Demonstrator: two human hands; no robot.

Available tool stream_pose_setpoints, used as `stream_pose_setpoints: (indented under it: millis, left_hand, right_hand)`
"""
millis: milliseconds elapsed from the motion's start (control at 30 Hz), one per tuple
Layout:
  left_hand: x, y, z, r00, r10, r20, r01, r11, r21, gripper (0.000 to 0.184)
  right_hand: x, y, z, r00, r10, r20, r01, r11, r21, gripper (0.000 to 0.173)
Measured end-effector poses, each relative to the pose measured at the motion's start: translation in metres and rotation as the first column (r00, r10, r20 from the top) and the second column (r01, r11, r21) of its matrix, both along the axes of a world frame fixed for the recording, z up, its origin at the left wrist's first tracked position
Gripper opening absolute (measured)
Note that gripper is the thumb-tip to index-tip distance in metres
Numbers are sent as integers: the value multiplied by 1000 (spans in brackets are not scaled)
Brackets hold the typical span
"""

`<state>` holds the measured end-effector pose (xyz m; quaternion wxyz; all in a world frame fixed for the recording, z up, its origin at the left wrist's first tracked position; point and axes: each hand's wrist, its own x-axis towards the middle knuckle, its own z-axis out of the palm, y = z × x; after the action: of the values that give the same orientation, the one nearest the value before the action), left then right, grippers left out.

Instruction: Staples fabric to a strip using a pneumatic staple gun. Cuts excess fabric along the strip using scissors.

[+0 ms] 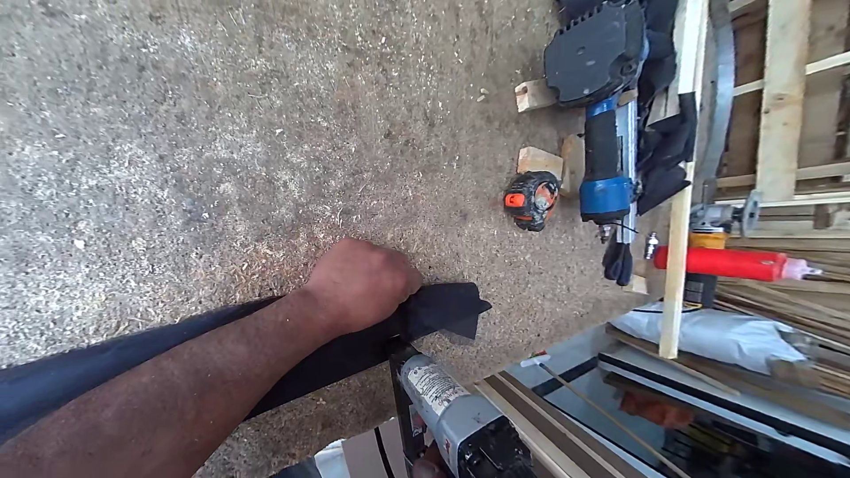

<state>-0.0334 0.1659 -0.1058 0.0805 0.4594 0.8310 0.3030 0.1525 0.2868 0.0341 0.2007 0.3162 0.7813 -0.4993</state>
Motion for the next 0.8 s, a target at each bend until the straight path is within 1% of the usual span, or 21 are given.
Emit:
stream_pose_setpoints:
  millis: [33,67,133,167,233,267,300,367,400,433,467,500,567,600,633,700,733,800]
  left_hand:
    - [-1,1,-1,1000,4,-4,-4,1000,-9,17]
    - [-1,2,0,1000,4,3,-4,1000,-19,17]
    - [-5,0,12,997,1,78,7,995,-101,12]
    - [-7,-3,23,989,0,146,26,985,-171,16]
    - [-14,-20,51,949,29,313,76,945,-319,45]
    - [-15,-35,64,915,53,399,115,915,-386,55]
    - [-13,-52,75,887,75,455,154,882,-445,59]
    - [-1,-91,88,871,123,475,198,798,-570,55]
    - [7,-109,87,869,147,473,205,763,-613,50]
    - [15,-126,84,865,175,471,195,747,-635,42]
    - [24,-141,79,867,206,454,146,766,-626,32]
    - [34,-153,72,875,244,417,56,806,-589,26]
    - [53,-168,54,901,320,294,-183,893,-411,21]
    - [60,-172,44,911,345,225,-271,914,-303,16]
    - [66,-175,34,925,356,135,-325,923,-208,12]
    - [74,-178,17,933,359,-39,-361,929,-83,17]
    - [74,-179,11,927,365,-88,-369,928,-44,20]
    - [73,-177,7,918,382,-106,-384,923,6,21]
  right_hand:
    - [-2,-2,0,1000,13,12,-12,999,-38,27]
    - [-2,-5,0,999,23,23,-22,999,-44,25]
    - [4,-10,1,998,30,63,-31,999,18,18]
    - [10,-11,0,996,8,92,-12,999,40,18]
    - [16,-12,0,994,-5,107,-3,998,67,19]
    - [16,-11,1,993,7,121,-16,997,73,22]
    - [16,-12,2,991,14,131,-24,997,72,24]
    - [12,-12,2,991,30,128,-37,998,55,25]
    - [12,-11,0,993,36,114,-42,998,45,25]
    - [12,-12,-2,995,42,90,-46,998,39,25]
    - [13,-13,-3,997,36,73,-39,999,36,25]
    - [12,-15,-4,998,33,62,-36,999,41,25]
    - [13,-18,-5,998,35,51,-38,998,53,24]
    - [13,-19,-5,998,34,44,-36,998,52,23]
    - [13,-19,-4,999,27,34,-29,999,43,23]
    - [13,-19,-4,1000,-2,24,2,1000,11,22]
    - [12,-19,-5,999,-15,28,15,1000,-3,22]
    - [11,-17,-3,999,-27,44,27,999,-19,22]
